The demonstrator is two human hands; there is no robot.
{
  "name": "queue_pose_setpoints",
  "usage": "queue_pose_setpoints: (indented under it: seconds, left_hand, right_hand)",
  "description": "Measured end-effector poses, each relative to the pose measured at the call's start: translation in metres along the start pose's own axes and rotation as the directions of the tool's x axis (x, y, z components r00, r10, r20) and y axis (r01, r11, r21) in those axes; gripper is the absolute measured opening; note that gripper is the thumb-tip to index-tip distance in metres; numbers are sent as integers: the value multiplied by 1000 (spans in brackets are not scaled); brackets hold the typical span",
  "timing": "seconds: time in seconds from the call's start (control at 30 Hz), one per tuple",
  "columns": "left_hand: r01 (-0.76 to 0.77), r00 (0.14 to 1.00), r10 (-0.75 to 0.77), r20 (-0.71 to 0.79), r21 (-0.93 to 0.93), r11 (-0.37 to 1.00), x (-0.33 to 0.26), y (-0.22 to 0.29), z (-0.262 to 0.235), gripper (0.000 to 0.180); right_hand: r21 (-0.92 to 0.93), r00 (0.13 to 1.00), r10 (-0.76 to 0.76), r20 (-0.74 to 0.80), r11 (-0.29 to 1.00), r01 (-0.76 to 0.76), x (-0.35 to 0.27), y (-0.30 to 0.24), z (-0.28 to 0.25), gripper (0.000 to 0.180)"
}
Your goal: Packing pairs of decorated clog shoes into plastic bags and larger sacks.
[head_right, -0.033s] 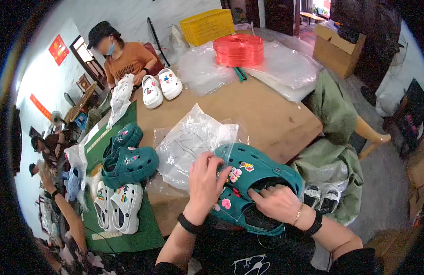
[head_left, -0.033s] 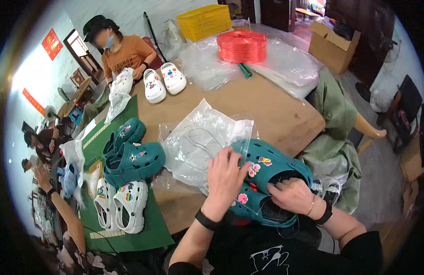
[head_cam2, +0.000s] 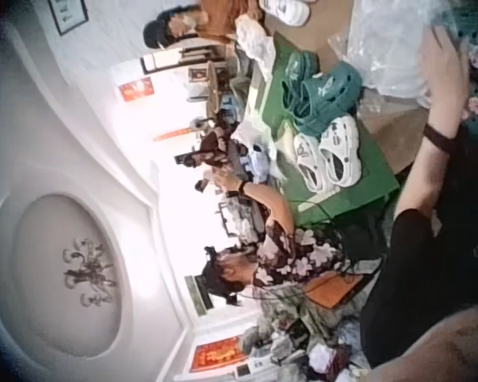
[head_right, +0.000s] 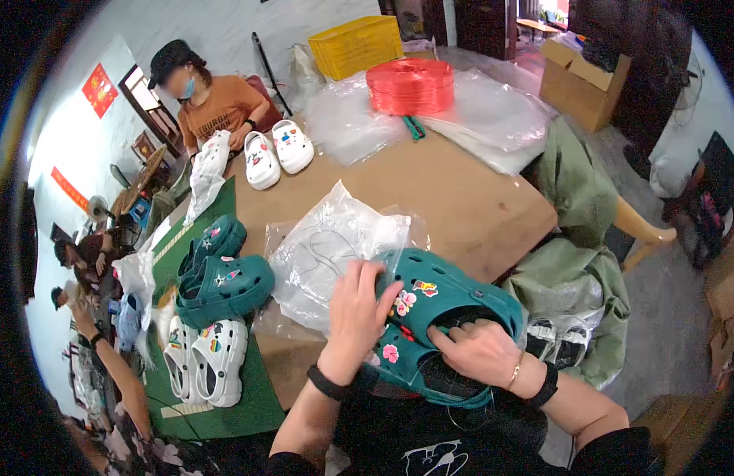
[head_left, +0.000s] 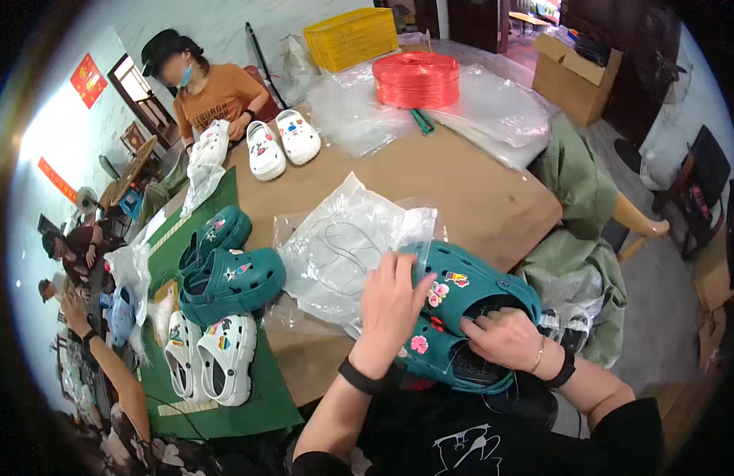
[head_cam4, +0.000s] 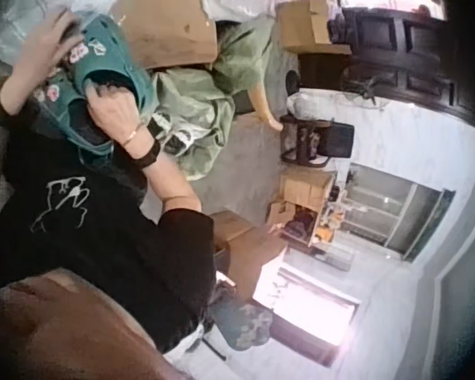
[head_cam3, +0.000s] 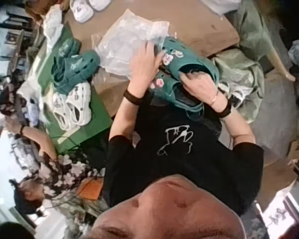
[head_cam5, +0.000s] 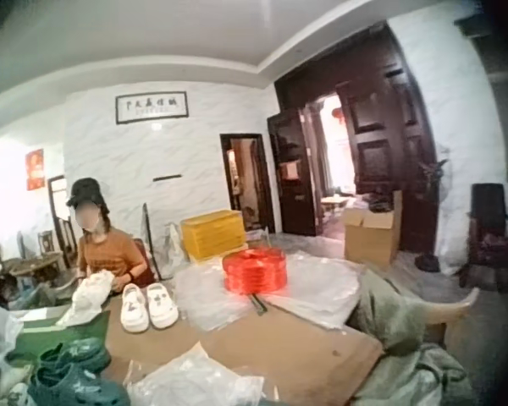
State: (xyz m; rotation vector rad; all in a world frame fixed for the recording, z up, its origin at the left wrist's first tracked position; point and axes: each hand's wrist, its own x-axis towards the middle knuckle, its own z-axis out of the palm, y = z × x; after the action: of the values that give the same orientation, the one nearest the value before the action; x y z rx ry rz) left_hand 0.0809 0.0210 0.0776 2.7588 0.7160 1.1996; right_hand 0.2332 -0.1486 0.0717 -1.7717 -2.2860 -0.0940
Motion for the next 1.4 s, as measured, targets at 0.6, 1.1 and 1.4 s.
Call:
queue_pose_setpoints:
  seconds: [0.6, 1.1, 1.4]
  left_hand:
    - [-142, 888, 237, 393, -257, 956, 29, 33, 0, 26]
    - [-109, 912, 263, 315, -432, 895, -3, 76, 8, 51]
    - [275, 957, -287, 44, -461, 844, -19, 52, 6, 26]
  right_hand:
    - [225, 989, 126, -73, 968, -107, -4, -3, 21, 34]
    - [671, 862, 498, -95, 672, -314, -28, 7, 57, 21]
    - [461, 835, 544, -88, 765, -450, -41, 36, 45, 33]
